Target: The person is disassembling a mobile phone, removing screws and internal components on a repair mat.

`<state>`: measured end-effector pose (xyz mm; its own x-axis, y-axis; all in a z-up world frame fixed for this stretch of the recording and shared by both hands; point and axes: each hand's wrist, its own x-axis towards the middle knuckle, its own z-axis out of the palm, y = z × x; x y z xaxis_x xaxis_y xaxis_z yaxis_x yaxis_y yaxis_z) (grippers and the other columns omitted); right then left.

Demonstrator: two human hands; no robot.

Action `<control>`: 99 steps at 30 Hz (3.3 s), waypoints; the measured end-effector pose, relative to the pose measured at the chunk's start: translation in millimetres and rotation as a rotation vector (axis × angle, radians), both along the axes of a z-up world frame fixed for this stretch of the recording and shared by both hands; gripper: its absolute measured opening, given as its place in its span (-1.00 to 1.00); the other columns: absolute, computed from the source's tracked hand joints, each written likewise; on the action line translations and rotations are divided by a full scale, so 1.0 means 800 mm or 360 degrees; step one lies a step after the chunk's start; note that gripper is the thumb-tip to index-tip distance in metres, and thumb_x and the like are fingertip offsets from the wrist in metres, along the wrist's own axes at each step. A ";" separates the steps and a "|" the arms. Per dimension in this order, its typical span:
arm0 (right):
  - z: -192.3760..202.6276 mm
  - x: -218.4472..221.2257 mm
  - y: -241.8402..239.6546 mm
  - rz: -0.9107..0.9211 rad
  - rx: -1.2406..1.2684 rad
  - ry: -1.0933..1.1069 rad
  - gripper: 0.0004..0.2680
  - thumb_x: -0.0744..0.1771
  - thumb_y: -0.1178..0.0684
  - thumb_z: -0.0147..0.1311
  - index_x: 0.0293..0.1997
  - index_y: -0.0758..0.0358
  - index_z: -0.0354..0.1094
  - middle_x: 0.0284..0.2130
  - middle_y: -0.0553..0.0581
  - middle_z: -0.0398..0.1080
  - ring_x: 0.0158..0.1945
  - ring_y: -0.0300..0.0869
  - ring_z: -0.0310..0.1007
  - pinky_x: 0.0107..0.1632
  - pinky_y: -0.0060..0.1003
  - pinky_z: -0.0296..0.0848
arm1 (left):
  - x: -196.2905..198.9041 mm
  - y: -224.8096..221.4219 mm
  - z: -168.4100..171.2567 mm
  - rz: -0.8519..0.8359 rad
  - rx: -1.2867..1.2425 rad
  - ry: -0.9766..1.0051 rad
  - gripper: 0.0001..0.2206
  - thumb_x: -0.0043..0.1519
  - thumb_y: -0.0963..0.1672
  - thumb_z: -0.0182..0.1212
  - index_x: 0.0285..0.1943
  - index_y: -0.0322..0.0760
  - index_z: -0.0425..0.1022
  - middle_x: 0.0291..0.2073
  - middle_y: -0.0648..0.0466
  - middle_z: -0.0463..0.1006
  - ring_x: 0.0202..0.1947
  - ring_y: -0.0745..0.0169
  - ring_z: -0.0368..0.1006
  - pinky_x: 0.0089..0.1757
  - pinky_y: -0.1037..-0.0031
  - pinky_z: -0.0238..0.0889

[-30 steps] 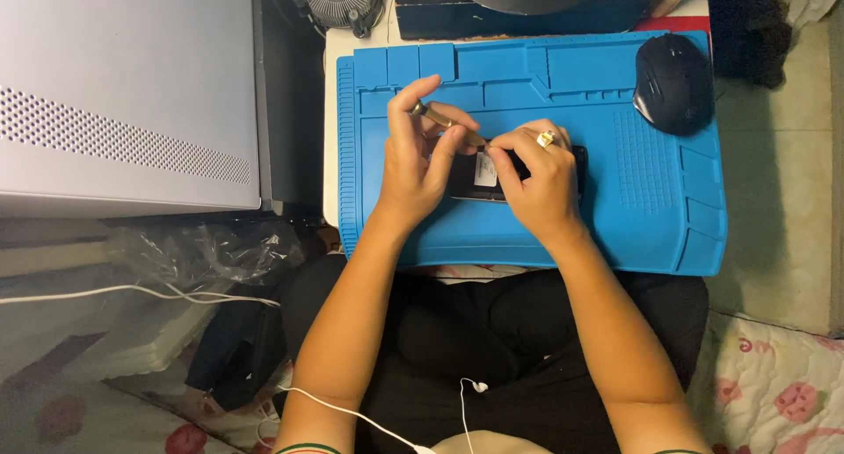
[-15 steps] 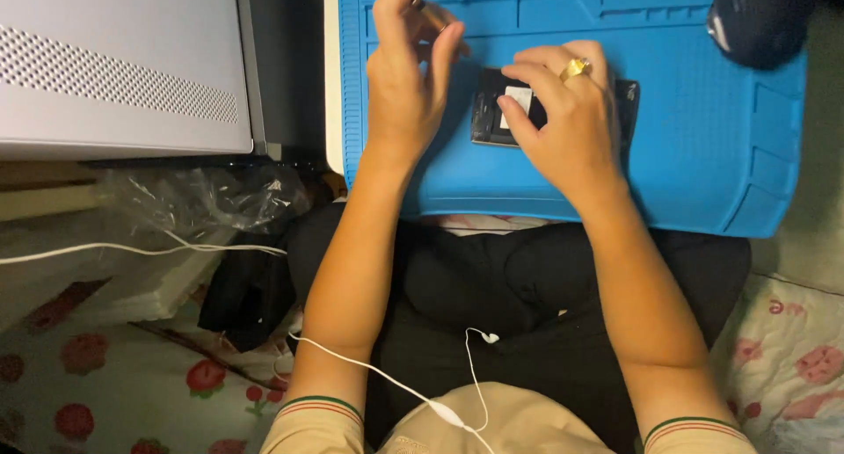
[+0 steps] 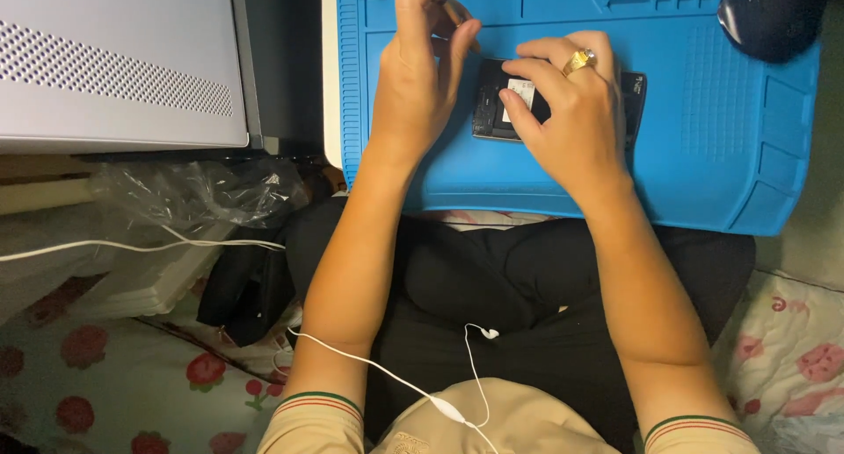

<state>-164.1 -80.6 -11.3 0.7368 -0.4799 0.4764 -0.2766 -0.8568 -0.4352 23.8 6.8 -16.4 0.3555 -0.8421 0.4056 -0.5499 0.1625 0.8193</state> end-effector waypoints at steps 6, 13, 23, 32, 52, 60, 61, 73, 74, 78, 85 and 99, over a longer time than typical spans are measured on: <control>0.002 0.001 0.001 -0.0011 -0.0008 0.0007 -0.87 0.39 0.21 0.40 0.02 0.33 0.60 0.03 0.18 0.53 0.08 0.15 0.31 0.13 -0.01 0.42 | -0.003 0.001 0.000 -0.0008 0.0052 -0.0021 -0.51 0.61 -0.25 0.14 0.56 0.05 -0.01 -0.12 0.12 0.50 -0.16 0.32 0.50 -0.04 0.53 0.52; 0.000 0.003 -0.002 -0.0031 -0.0046 0.0014 -0.87 0.37 0.17 0.39 0.00 0.29 0.61 0.02 0.19 0.56 0.05 0.18 0.33 0.15 -0.01 0.38 | -0.003 0.007 0.040 -0.0353 0.0003 -0.0113 -0.51 0.56 -0.34 0.01 0.62 -0.04 0.15 0.32 -0.03 0.57 0.34 0.14 0.56 0.36 0.37 0.38; 0.004 0.004 0.000 -0.0065 -0.0020 -0.0010 -0.86 0.35 0.15 0.37 -0.02 0.23 0.60 -0.01 0.10 0.55 0.01 0.12 0.34 0.14 -0.06 0.39 | -0.005 0.004 0.041 -0.0232 -0.0082 -0.0344 -0.48 0.53 -0.32 0.09 0.63 -0.06 0.13 0.06 0.03 0.48 0.11 0.07 0.43 0.20 0.28 0.36; 0.004 0.004 -0.001 -0.0060 -0.0012 0.0012 -0.85 0.34 0.14 0.36 0.00 0.25 0.61 -0.02 0.11 0.56 0.03 0.10 0.33 0.11 -0.06 0.41 | -0.003 0.007 0.047 -0.0197 0.0011 -0.0409 -0.50 0.55 -0.26 0.10 0.64 -0.01 0.13 0.04 0.10 0.47 0.10 0.07 0.39 0.15 0.25 0.38; 0.001 0.000 0.000 0.0008 -0.0015 0.0005 -0.88 0.39 0.24 0.39 0.01 0.34 0.59 0.02 0.18 0.52 0.08 0.17 0.30 0.12 0.01 0.42 | 0.002 -0.002 0.039 -0.0101 -0.0013 0.0020 -0.82 0.46 -0.24 0.12 0.11 -0.23 0.20 -0.09 0.02 0.56 -0.09 0.13 0.59 -0.06 0.38 0.52; 0.001 0.001 0.000 0.0029 -0.0014 -0.0047 -0.81 0.40 0.31 0.21 0.15 0.47 0.48 0.06 0.33 0.52 0.09 0.23 0.36 0.21 0.08 0.36 | 0.010 -0.008 0.023 0.0037 -0.0140 -0.0145 -0.93 0.49 -0.23 -0.01 0.01 -0.29 0.19 -0.23 -0.03 0.33 -0.29 0.07 0.30 -0.24 0.35 0.34; 0.003 0.001 0.000 0.0028 -0.0013 -0.0047 -0.81 0.40 0.31 0.21 0.15 0.47 0.48 0.06 0.33 0.52 0.09 0.23 0.36 0.21 0.08 0.36 | 0.010 -0.010 0.021 0.0036 -0.0139 -0.0144 -0.93 0.49 -0.23 -0.01 0.01 -0.29 0.19 -0.23 -0.03 0.33 -0.29 0.07 0.30 -0.24 0.35 0.34; 0.001 0.001 0.000 -0.0045 -0.0024 -0.0010 -0.85 0.39 0.33 0.17 0.06 0.48 0.52 0.05 0.32 0.43 0.10 0.21 0.28 0.17 0.09 0.40 | 0.010 -0.010 0.009 0.0034 -0.0029 0.0158 -0.88 0.53 -0.09 -0.18 0.05 -0.21 0.10 -0.15 0.01 0.29 -0.26 0.13 0.60 -0.16 0.36 0.66; 0.001 0.001 0.000 -0.0043 -0.0027 -0.0011 -0.86 0.39 0.33 0.17 0.06 0.49 0.52 0.04 0.33 0.43 0.09 0.21 0.28 0.15 0.10 0.40 | 0.009 -0.009 0.010 0.0056 -0.0065 0.0141 -0.89 0.53 -0.10 -0.15 0.08 -0.20 0.10 -0.14 0.03 0.33 -0.23 0.15 0.62 -0.16 0.39 0.66; 0.001 0.001 0.000 -0.0056 -0.0026 -0.0022 -0.86 0.38 0.33 0.17 0.03 0.49 0.53 0.04 0.33 0.44 0.09 0.21 0.28 0.14 0.09 0.40 | 0.005 -0.007 0.035 0.0018 -0.0249 0.0021 -0.92 0.49 -0.19 0.01 0.02 -0.27 0.20 -0.24 0.00 0.48 -0.29 0.14 0.55 -0.20 0.39 0.48; 0.002 0.001 0.000 -0.0058 -0.0053 -0.0009 -0.87 0.39 0.32 0.19 0.03 0.50 0.54 0.03 0.33 0.45 0.08 0.21 0.30 0.14 0.09 0.39 | -0.018 -0.013 0.000 -0.0127 -0.0061 0.0274 -0.67 0.52 -0.24 0.08 0.29 -0.20 -0.02 -0.13 0.03 0.48 -0.19 0.22 0.52 -0.10 0.48 0.45; 0.006 0.004 0.001 -0.0058 -0.0027 -0.0047 -0.87 0.36 0.35 0.18 -0.01 0.49 0.53 0.00 0.33 0.46 0.05 0.23 0.30 0.13 0.09 0.38 | -0.019 -0.008 -0.011 -0.0264 0.0003 0.0237 -0.40 0.60 -0.33 0.12 0.63 0.10 -0.09 -0.07 0.04 0.40 0.17 0.19 0.57 0.13 0.51 0.53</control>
<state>-160.7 -80.0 -6.3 0.7045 -0.4976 0.5060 -0.2951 -0.8538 -0.4289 8.8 0.4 -25.1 0.2681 -0.8946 0.3576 -0.3886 0.2393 0.8898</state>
